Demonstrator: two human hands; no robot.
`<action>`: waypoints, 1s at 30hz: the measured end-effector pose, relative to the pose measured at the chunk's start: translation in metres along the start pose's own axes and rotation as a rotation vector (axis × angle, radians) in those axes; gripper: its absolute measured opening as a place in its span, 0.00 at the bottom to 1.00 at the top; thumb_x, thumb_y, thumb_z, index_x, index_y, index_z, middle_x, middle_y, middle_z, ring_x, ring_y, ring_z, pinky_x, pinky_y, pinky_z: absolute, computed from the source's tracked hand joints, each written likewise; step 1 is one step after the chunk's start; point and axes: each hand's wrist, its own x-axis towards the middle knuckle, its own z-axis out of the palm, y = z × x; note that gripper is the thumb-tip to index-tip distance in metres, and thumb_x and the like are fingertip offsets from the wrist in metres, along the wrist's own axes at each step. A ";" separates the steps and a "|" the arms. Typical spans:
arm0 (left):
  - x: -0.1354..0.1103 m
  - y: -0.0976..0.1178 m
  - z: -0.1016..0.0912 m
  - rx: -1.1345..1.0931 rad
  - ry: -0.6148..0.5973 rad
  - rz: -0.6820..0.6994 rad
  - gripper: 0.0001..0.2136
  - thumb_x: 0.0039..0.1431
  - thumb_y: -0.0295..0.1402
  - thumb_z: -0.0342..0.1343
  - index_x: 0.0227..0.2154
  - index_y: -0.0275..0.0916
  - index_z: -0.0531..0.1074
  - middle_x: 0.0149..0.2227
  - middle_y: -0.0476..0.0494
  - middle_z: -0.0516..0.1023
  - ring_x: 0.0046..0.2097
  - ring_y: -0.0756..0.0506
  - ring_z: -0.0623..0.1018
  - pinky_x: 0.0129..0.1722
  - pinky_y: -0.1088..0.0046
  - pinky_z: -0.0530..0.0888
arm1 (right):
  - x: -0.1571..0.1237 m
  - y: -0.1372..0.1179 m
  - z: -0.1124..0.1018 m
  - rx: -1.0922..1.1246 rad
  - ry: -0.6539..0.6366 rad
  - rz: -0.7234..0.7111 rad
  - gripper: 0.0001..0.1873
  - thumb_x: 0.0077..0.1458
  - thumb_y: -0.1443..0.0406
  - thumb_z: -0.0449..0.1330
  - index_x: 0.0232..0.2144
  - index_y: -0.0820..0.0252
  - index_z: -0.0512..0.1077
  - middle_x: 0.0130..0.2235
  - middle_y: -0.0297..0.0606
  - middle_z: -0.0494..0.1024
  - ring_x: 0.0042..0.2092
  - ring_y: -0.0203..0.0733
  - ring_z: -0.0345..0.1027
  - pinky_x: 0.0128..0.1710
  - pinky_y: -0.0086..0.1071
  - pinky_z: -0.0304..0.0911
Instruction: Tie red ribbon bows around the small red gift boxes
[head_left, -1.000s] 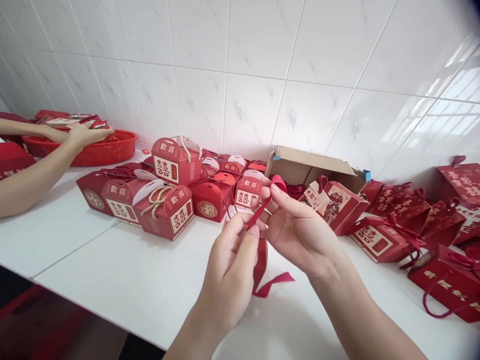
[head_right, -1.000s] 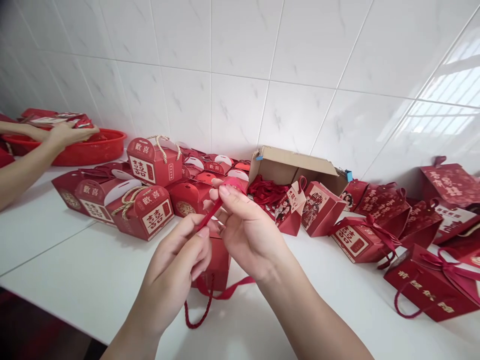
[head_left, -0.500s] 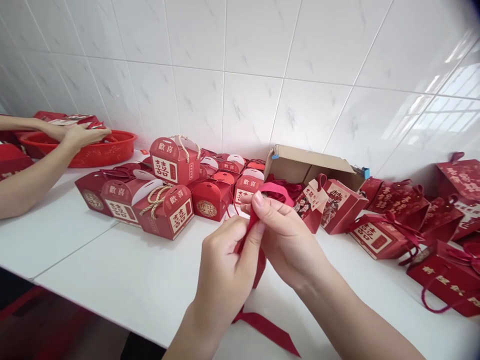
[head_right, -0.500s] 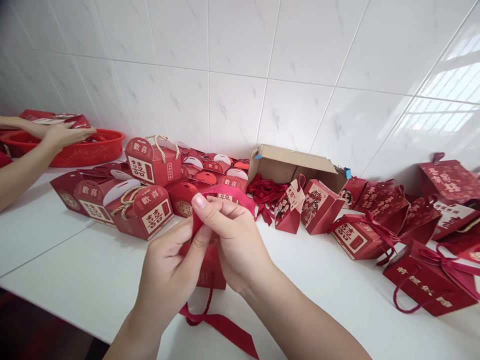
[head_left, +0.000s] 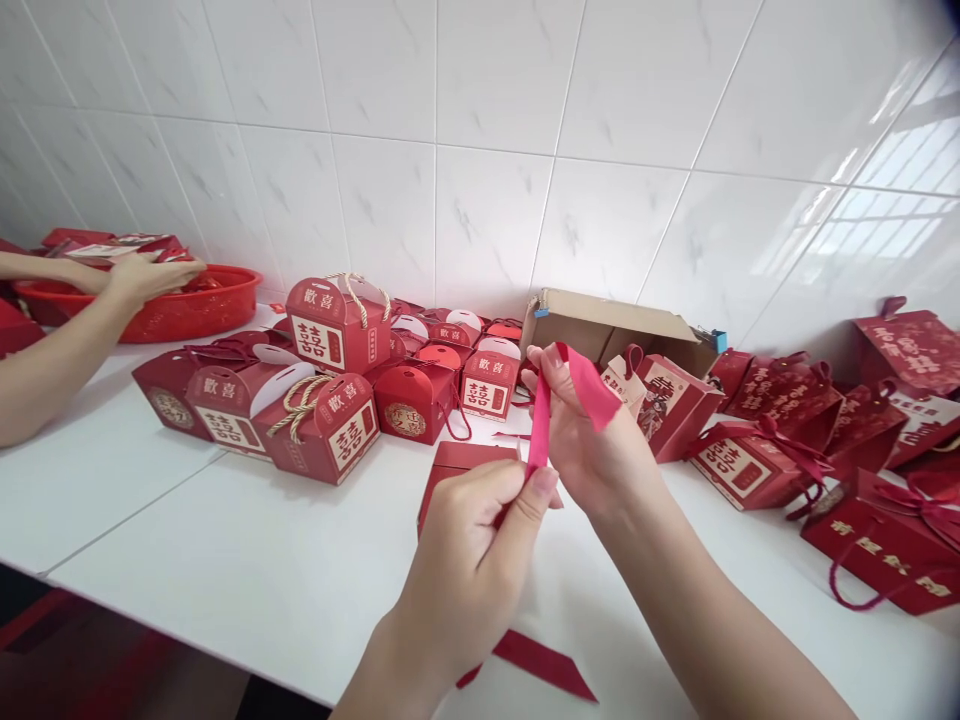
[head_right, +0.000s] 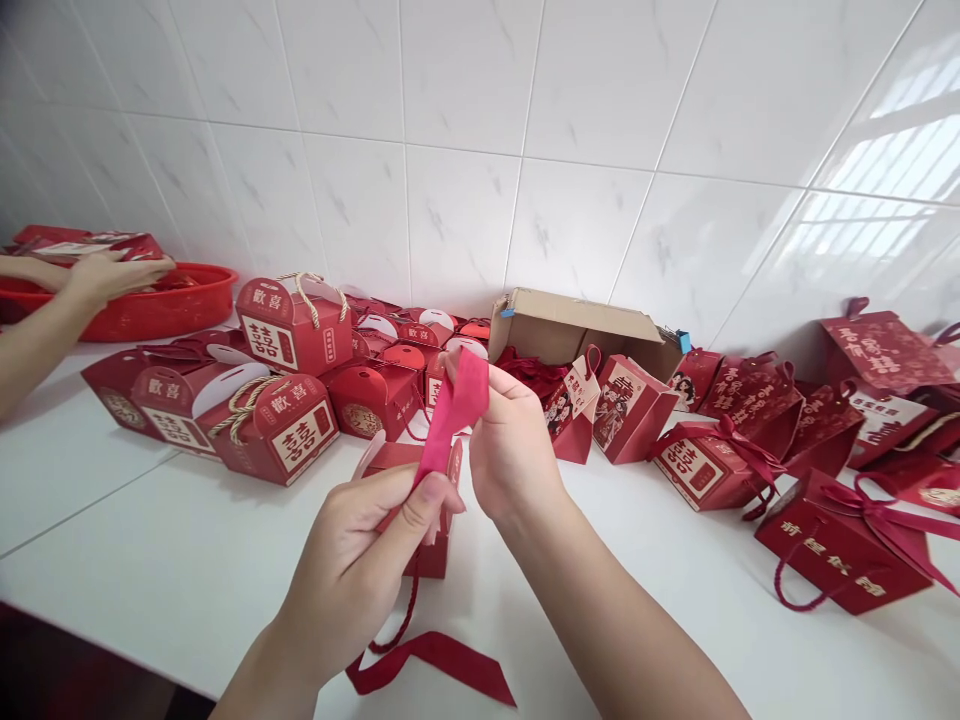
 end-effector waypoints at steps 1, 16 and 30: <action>-0.001 0.000 0.000 -0.023 -0.022 -0.020 0.16 0.66 0.39 0.46 0.25 0.39 0.71 0.19 0.53 0.61 0.23 0.52 0.64 0.24 0.76 0.63 | 0.001 0.000 -0.001 -0.006 0.010 -0.004 0.06 0.44 0.60 0.71 0.25 0.53 0.78 0.33 0.31 0.78 0.40 0.38 0.68 0.45 0.33 0.62; -0.007 0.011 0.005 0.105 -0.196 0.185 0.17 0.65 0.31 0.46 0.20 0.36 0.68 0.18 0.52 0.62 0.23 0.53 0.63 0.24 0.77 0.61 | 0.010 -0.005 -0.009 -0.080 0.152 -0.093 0.13 0.39 0.56 0.71 0.28 0.56 0.77 0.33 0.31 0.79 0.37 0.38 0.70 0.37 0.32 0.63; -0.008 0.010 0.005 0.370 -0.267 0.195 0.15 0.66 0.30 0.40 0.22 0.39 0.58 0.21 0.52 0.64 0.26 0.51 0.67 0.29 0.74 0.63 | 0.025 -0.018 -0.023 -0.074 0.244 -0.077 0.14 0.46 0.53 0.67 0.31 0.54 0.73 0.35 0.29 0.78 0.36 0.34 0.71 0.34 0.28 0.65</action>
